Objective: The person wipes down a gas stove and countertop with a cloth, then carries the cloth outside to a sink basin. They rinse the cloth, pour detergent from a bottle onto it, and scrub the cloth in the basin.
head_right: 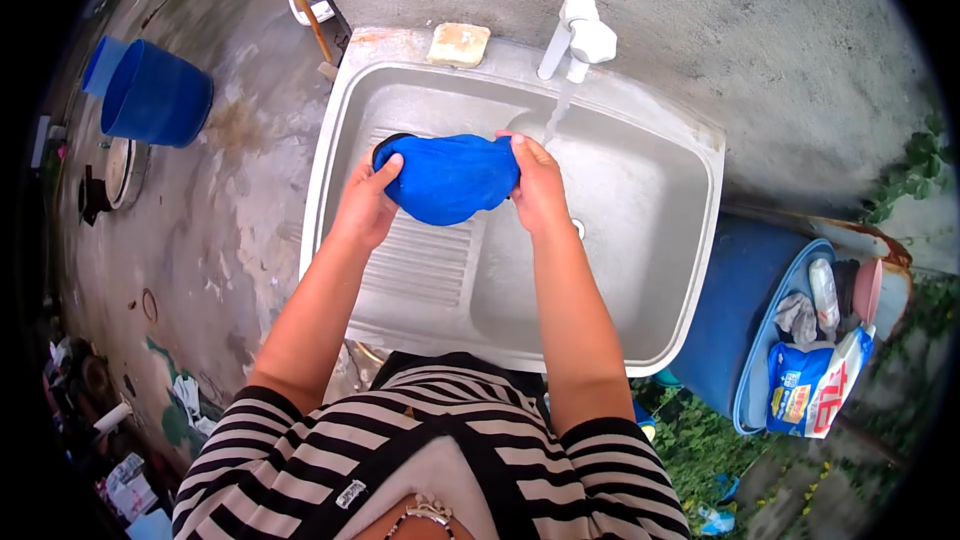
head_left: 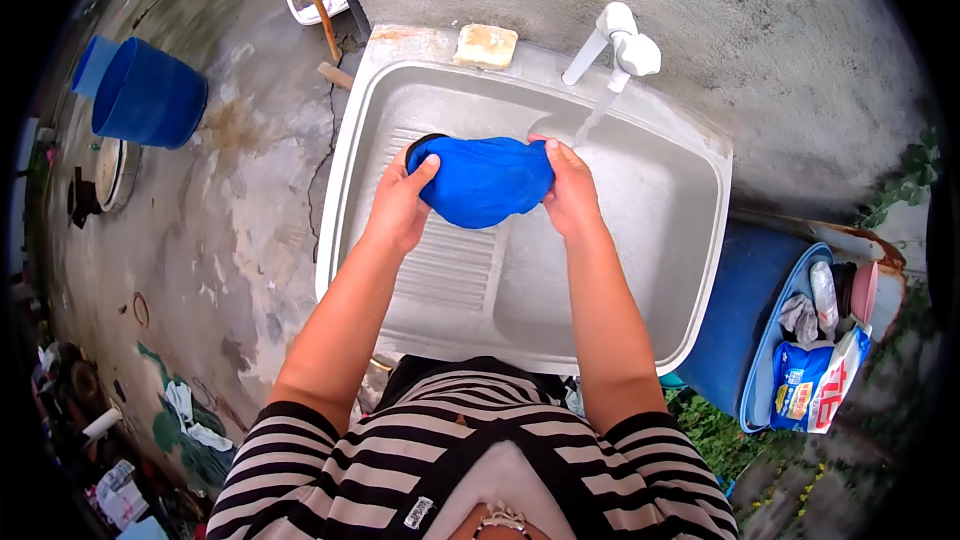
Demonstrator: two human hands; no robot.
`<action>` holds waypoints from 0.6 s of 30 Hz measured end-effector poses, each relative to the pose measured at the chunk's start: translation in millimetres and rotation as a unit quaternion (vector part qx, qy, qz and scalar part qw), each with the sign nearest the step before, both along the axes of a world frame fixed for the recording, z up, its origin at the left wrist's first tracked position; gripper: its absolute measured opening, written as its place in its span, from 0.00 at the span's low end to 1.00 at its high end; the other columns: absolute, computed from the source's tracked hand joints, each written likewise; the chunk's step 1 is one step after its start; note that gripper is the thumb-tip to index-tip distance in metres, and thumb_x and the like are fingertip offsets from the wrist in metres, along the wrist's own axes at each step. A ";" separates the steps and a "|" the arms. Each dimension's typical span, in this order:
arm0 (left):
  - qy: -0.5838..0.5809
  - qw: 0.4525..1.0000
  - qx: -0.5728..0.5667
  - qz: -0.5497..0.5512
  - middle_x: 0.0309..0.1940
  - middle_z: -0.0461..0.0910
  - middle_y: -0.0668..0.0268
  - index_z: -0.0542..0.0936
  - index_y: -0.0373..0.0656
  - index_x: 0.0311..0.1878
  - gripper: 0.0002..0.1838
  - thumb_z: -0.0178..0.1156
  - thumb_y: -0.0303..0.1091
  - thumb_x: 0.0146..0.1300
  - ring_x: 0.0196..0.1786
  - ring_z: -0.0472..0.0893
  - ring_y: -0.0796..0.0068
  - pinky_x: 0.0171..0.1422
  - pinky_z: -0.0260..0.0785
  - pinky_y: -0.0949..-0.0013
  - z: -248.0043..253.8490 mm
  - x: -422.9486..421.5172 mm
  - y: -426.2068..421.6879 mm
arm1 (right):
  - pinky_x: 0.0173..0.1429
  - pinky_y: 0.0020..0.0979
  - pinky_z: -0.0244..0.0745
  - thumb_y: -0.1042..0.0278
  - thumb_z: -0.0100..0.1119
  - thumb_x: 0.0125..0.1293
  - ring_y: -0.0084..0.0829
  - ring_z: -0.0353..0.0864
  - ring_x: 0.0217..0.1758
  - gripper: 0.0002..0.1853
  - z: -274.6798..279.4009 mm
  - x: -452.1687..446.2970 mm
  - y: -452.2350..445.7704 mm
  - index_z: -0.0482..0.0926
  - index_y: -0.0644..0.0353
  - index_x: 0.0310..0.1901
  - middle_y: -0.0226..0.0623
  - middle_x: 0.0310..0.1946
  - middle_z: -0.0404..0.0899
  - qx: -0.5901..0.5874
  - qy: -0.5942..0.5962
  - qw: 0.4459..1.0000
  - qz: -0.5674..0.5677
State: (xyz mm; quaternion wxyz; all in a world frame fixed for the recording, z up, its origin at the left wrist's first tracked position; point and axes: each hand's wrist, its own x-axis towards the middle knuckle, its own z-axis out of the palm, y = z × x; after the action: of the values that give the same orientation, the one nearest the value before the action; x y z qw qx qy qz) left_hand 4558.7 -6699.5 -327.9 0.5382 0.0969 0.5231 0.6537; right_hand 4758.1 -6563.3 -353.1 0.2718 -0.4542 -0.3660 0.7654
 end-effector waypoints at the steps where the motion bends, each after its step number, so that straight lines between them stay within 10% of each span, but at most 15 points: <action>1: -0.103 0.994 0.037 0.021 0.53 0.82 0.64 0.76 0.42 0.60 0.15 0.60 0.30 0.73 0.55 0.80 0.72 0.61 0.73 0.63 5.0 -4.3 -4.7 | 0.44 0.28 0.75 0.50 0.52 0.79 0.20 0.77 0.36 0.19 4.6 2.8 -1.2 0.84 0.56 0.52 0.26 0.36 0.81 -0.006 0.005 1.000 0.000; 7: -0.044 0.983 -0.179 0.020 0.62 0.77 0.56 0.69 0.38 0.69 0.21 0.53 0.31 0.77 0.62 0.79 0.64 0.66 0.72 0.57 -45.3 -21.4 -48.1 | 0.54 0.36 0.74 0.49 0.61 0.73 0.28 0.78 0.45 0.22 -27.4 10.4 -23.6 0.81 0.58 0.57 0.33 0.38 0.80 -0.016 -0.085 0.995 0.039; 10: 0.001 0.979 -0.204 0.026 0.63 0.74 0.50 0.66 0.35 0.70 0.24 0.56 0.29 0.74 0.61 0.78 0.61 0.62 0.75 0.57 -52.3 -11.0 -64.1 | 0.57 0.38 0.73 0.62 0.73 0.62 0.30 0.79 0.49 0.28 -65.4 1.9 -56.7 0.75 0.63 0.60 0.37 0.43 0.81 0.258 -0.318 0.902 0.133; 18: 0.008 0.990 -0.134 -0.042 0.51 0.83 0.60 0.75 0.40 0.62 0.16 0.57 0.30 0.74 0.50 0.84 0.69 0.54 0.78 0.63 -43.5 -24.0 -80.9 | 0.50 0.26 0.71 0.66 0.68 0.67 0.23 0.78 0.44 0.17 -31.3 2.2 -46.6 0.78 0.62 0.53 0.32 0.40 0.82 0.084 -0.180 0.978 0.062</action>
State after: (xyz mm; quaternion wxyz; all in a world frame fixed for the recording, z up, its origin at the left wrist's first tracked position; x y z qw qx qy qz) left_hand 4534.7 -6780.4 -371.4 0.5691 0.0508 0.6060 0.5534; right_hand 4760.3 -6609.9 -384.5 0.1909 -0.5366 -0.4991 0.6530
